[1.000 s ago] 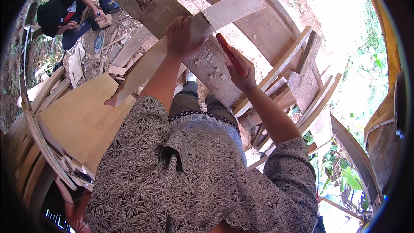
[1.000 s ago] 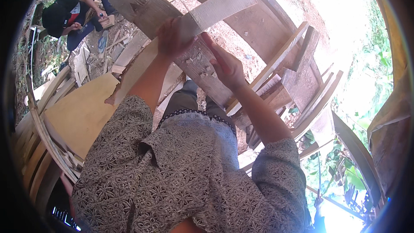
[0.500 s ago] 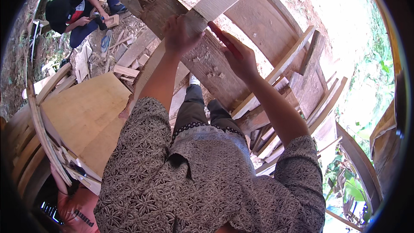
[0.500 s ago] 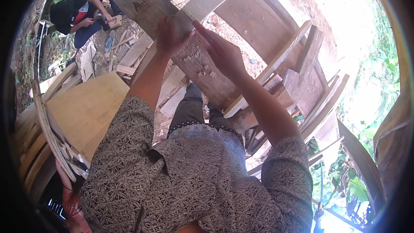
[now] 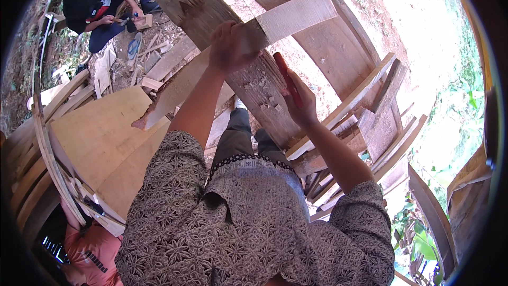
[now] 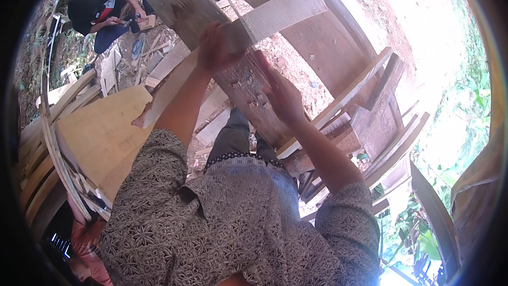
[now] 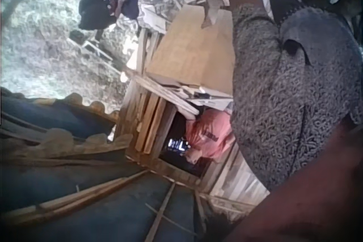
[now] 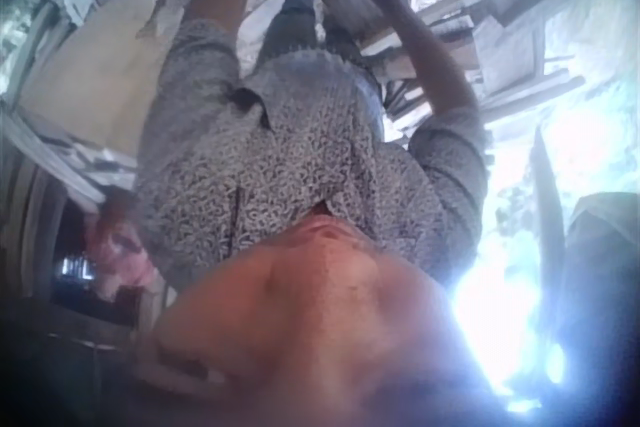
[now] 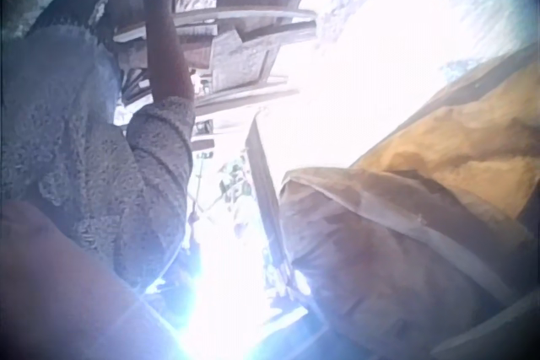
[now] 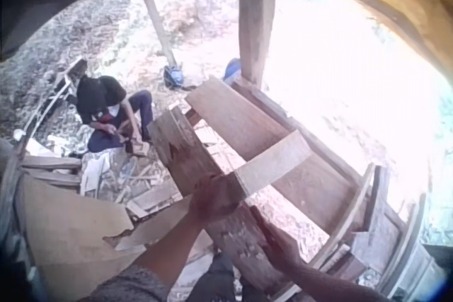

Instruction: The person uses a hand saw to cut a piece of wood clamped to a wooden workbench. They hold the wood with one hand and saw with the other, then inspect the cut piece. Other people are visible in the background working with wood.

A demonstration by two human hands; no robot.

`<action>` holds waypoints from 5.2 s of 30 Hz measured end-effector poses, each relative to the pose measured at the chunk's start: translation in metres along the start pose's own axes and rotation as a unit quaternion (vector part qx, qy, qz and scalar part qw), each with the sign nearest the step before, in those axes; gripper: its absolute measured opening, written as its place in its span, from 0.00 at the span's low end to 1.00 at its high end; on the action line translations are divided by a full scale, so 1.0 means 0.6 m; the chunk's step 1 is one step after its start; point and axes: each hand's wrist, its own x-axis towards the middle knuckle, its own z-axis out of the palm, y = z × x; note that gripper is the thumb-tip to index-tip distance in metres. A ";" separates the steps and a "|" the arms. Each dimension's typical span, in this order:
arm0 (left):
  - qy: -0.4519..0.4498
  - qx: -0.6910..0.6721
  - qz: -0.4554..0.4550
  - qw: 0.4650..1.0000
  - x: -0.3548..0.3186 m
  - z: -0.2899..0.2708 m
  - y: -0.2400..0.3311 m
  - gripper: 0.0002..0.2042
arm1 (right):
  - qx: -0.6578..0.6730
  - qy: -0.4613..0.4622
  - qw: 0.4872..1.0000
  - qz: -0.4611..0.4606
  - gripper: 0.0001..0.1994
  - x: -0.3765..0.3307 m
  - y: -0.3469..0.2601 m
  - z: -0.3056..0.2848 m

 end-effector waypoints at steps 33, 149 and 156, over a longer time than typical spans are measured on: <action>-0.020 0.028 -0.042 0.999 -0.013 0.014 0.012 0.40 | -0.021 -0.066 0.996 0.062 0.32 -0.001 0.030 -0.046; -0.015 -0.017 -0.067 0.998 -0.029 0.013 0.091 0.41 | 0.067 -0.041 0.983 0.164 0.19 0.188 -0.069 0.014; -0.054 -0.002 -0.067 0.996 -0.091 0.034 0.153 0.44 | 0.061 -0.059 0.991 0.100 0.24 0.064 -0.019 -0.033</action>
